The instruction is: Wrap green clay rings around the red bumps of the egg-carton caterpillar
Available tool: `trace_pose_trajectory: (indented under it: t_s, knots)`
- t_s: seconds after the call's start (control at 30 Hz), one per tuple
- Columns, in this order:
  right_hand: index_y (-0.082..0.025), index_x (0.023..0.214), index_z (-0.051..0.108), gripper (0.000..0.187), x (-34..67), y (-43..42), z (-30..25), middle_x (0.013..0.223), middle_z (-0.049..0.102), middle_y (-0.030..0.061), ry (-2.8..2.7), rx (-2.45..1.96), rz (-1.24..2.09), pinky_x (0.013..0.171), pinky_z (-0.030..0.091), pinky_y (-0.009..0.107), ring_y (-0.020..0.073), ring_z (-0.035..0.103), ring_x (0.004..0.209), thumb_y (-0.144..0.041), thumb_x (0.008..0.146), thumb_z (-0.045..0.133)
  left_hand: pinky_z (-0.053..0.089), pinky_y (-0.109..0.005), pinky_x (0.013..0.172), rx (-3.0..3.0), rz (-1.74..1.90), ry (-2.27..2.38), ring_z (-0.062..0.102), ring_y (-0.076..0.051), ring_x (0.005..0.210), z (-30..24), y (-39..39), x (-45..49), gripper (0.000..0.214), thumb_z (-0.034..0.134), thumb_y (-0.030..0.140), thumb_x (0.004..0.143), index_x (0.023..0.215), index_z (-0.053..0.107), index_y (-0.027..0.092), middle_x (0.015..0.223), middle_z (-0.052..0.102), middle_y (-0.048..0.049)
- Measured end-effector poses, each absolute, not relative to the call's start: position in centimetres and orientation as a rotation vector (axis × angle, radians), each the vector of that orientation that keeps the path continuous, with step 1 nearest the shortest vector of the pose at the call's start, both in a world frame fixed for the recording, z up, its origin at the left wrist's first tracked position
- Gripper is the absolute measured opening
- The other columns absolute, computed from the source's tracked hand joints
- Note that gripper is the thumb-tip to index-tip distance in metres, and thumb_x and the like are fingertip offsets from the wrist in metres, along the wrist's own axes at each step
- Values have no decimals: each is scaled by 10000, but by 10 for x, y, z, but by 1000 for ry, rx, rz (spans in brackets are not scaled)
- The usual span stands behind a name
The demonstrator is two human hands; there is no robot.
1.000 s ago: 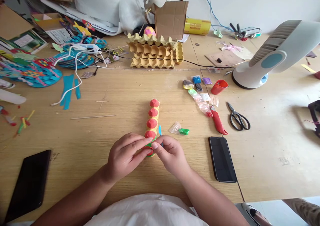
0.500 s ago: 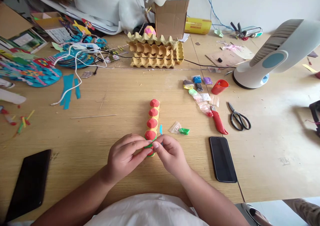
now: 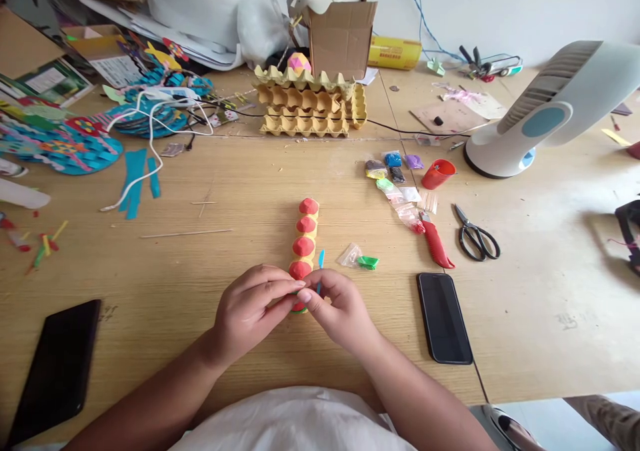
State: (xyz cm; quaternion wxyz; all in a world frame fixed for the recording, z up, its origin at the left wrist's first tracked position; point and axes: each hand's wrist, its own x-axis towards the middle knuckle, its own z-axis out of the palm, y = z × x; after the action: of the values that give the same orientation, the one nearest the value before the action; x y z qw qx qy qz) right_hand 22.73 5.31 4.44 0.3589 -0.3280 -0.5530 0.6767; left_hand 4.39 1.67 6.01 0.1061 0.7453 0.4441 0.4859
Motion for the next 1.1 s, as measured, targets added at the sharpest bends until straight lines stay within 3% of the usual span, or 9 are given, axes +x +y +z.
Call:
trace_pose_trajectory:
  t_s: [0.23, 0.47, 0.6, 0.77, 0.9, 1.1]
  knots:
    - [-201, 880, 722, 170, 228, 51, 40, 787, 715, 10, -1419, -802, 1796, 688, 500, 250, 131, 630, 724, -355, 948, 745, 603, -246, 814, 2109, 1389, 1256, 728, -150, 902, 57, 18, 39, 300, 729, 80, 893, 1173, 725, 188, 1010, 757, -69]
    - [-197, 783, 696, 282, 229, 54, 48, 732, 701, 12, -1482, -810, 1727, 656, 482, 248, 132, 618, 689, -391, 986, 684, 594, -228, 781, 2089, 1362, 1224, 729, -130, 844, 59, 18, 38, 186, 720, 106, 914, 1080, 731, 190, 943, 774, -43]
    - [-191, 842, 723, 274, 229, 54, 51, 755, 716, 28, -1565, -856, 1640, 637, 465, 258, 139, 610, 686, -412, 995, 666, 587, -249, 761, 2175, 1362, 1281, 717, -142, 819, 60, 18, 39, 158, 730, 135, 921, 1073, 726, 179, 927, 774, -46]
    - [-194, 814, 713, 278, 227, 55, 53, 706, 693, 7, -1334, -829, 1893, 606, 487, 245, 124, 597, 631, -437, 948, 727, 600, -292, 791, 2357, 1408, 1296, 725, -172, 846, 54, 16, 37, 237, 733, 108, 911, 1140, 716, 166, 950, 775, -64]
    - [-192, 758, 713, 284, 227, 56, 53, 669, 684, -1, -1278, -861, 1901, 621, 514, 251, 121, 595, 613, -429, 896, 787, 612, -303, 832, 2345, 1409, 1288, 734, -179, 897, 54, 16, 37, 307, 728, 130, 921, 1222, 694, 179, 1012, 777, -73]
    - [-194, 742, 713, 321, 229, 57, 50, 694, 708, 20, -1394, -909, 1795, 633, 528, 274, 148, 629, 654, -475, 873, 794, 603, -279, 766, 2299, 1382, 1269, 724, -154, 807, 58, 17, 40, 201, 711, 124, 932, 1118, 716, 201, 923, 772, -39]
